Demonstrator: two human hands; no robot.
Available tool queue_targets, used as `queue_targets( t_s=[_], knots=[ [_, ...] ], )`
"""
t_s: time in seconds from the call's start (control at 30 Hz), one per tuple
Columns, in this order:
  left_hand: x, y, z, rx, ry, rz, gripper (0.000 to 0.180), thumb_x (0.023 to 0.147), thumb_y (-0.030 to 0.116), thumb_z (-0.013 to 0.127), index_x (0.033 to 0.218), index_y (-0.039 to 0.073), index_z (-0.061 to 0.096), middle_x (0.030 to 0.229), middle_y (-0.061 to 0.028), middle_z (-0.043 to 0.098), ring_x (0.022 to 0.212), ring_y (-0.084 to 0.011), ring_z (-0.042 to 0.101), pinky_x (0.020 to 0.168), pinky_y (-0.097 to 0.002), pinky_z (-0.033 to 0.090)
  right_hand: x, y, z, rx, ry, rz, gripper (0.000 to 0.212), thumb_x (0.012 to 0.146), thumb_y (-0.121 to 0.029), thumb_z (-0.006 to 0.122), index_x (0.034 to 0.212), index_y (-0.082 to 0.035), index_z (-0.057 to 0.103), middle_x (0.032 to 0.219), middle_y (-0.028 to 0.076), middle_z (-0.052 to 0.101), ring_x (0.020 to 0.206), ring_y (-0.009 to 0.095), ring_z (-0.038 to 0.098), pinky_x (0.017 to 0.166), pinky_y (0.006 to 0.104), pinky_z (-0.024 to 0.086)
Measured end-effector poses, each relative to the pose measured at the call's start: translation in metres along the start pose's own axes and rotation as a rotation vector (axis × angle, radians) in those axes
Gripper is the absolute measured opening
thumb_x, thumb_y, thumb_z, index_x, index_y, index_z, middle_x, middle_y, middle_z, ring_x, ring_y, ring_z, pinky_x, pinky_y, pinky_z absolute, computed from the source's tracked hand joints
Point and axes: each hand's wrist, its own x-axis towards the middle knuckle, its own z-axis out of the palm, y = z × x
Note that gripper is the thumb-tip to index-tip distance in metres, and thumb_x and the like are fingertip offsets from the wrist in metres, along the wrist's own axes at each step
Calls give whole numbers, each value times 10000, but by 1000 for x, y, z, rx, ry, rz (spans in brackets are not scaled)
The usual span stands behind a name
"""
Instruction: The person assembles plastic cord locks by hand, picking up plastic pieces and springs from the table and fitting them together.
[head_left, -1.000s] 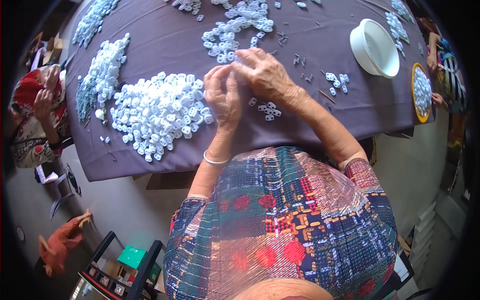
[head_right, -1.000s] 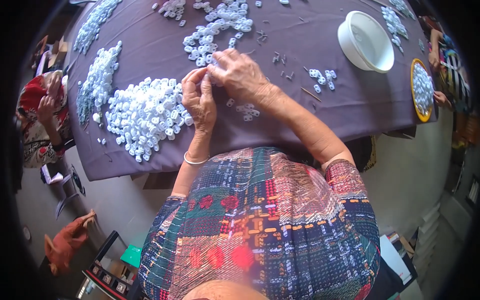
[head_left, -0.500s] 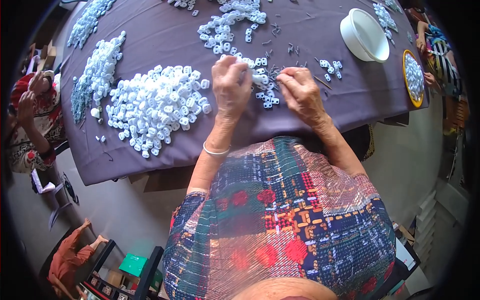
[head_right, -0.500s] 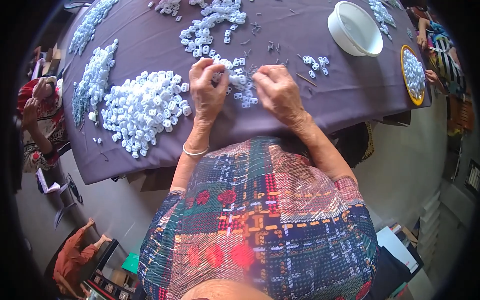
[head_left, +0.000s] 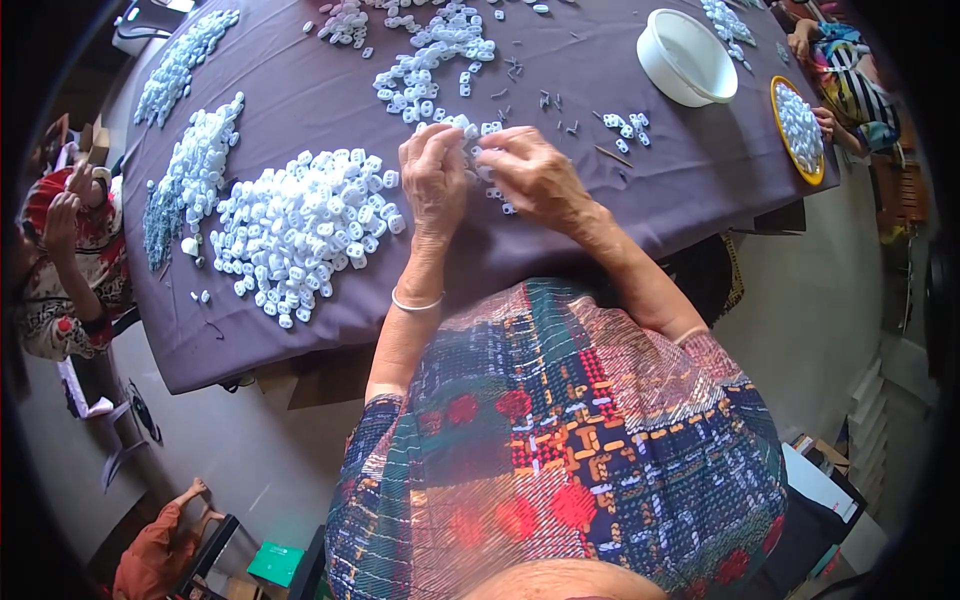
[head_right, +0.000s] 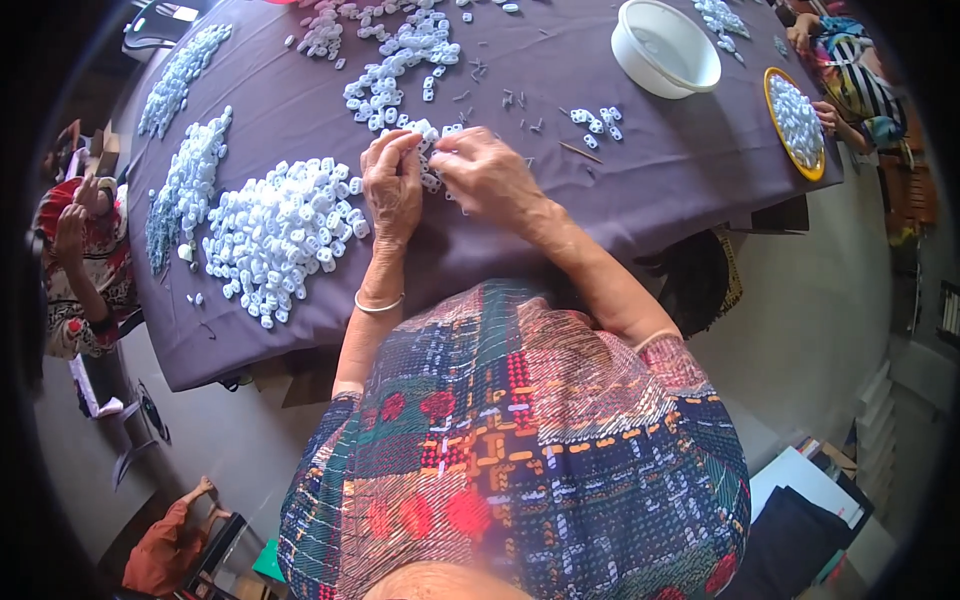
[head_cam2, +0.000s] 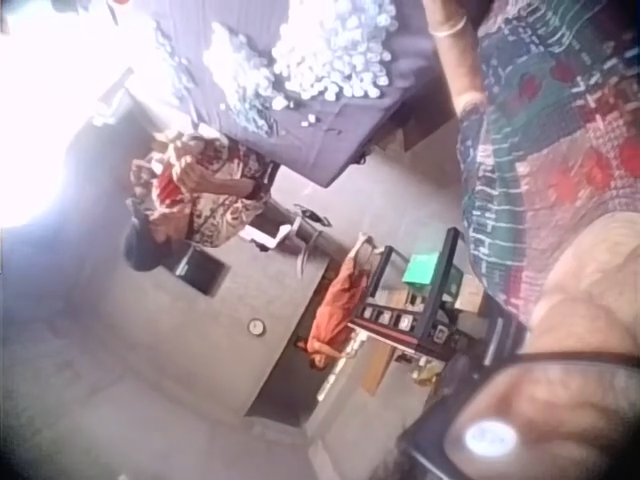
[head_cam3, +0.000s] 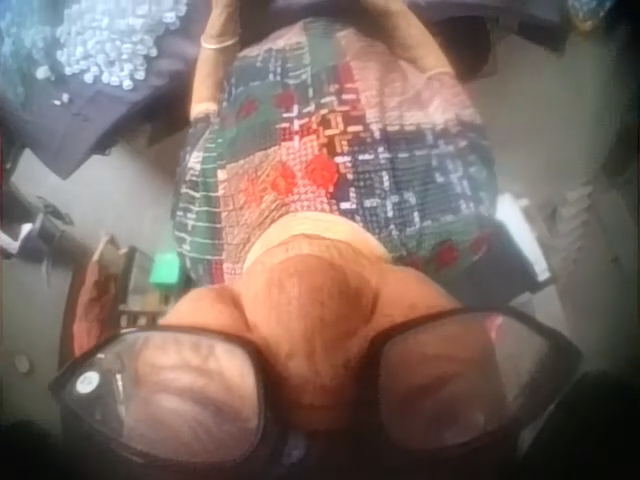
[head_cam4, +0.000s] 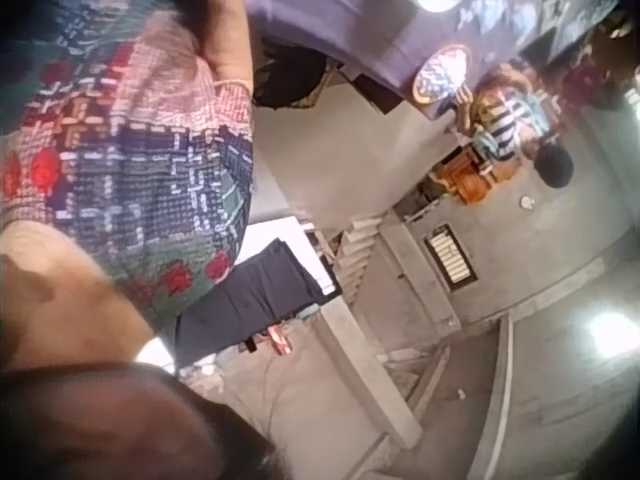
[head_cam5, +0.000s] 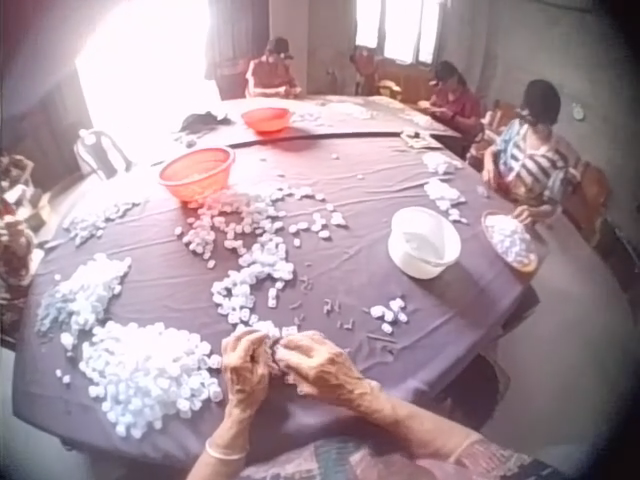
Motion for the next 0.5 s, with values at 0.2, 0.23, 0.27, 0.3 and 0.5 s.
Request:
queue_targets(
  t_s=[0.2, 0.23, 0.27, 0.3, 0.5],
  knots=[
    [1, 11, -2, 233, -137, 108, 200, 655, 150, 716, 852, 124, 685, 1110, -85, 564, 1050, -283, 481, 925, -386, 366, -39, 29, -34, -182, 39, 261, 145, 741, -27, 633, 885, -41, 637, 889, 97, 604, 876, 264, 568, 764, 355, 475],
    [-1, 8, -1, 237, -119, 99, 193, 646, 126, 696, 839, 125, 686, 1094, -92, 563, 1035, -288, 486, 919, -386, 372, -41, 28, -35, -179, 24, 295, 137, 738, -25, 636, 874, -41, 639, 878, 96, 600, 868, 264, 568, 761, 352, 474],
    [0, 7, 1, 234, -114, 106, 193, 646, 126, 696, 839, 125, 686, 1094, -92, 563, 1035, -288, 486, 919, -386, 372, -40, 28, -34, -185, 30, 291, 137, 738, -25, 636, 874, -41, 639, 878, 96, 600, 868, 264, 568, 761, 352, 474],
    [-1, 7, 1, 221, -113, 114, 191, 650, 128, 693, 840, 123, 685, 1091, -94, 563, 1035, -287, 486, 918, -386, 372, -37, 26, -31, -164, 25, 258, 133, 734, -25, 639, 866, -41, 640, 870, 96, 596, 861, 265, 568, 761, 352, 472],
    [-2, 15, 0, 183, -65, 54, 217, 632, 174, 741, 829, 111, 679, 994, -79, 578, 967, -265, 500, 856, -377, 387, -10, 29, -8, -90, -30, 140, 149, 736, -41, 640, 884, -33, 639, 899, 108, 595, 862, 272, 576, 787, 353, 468]
  ],
)
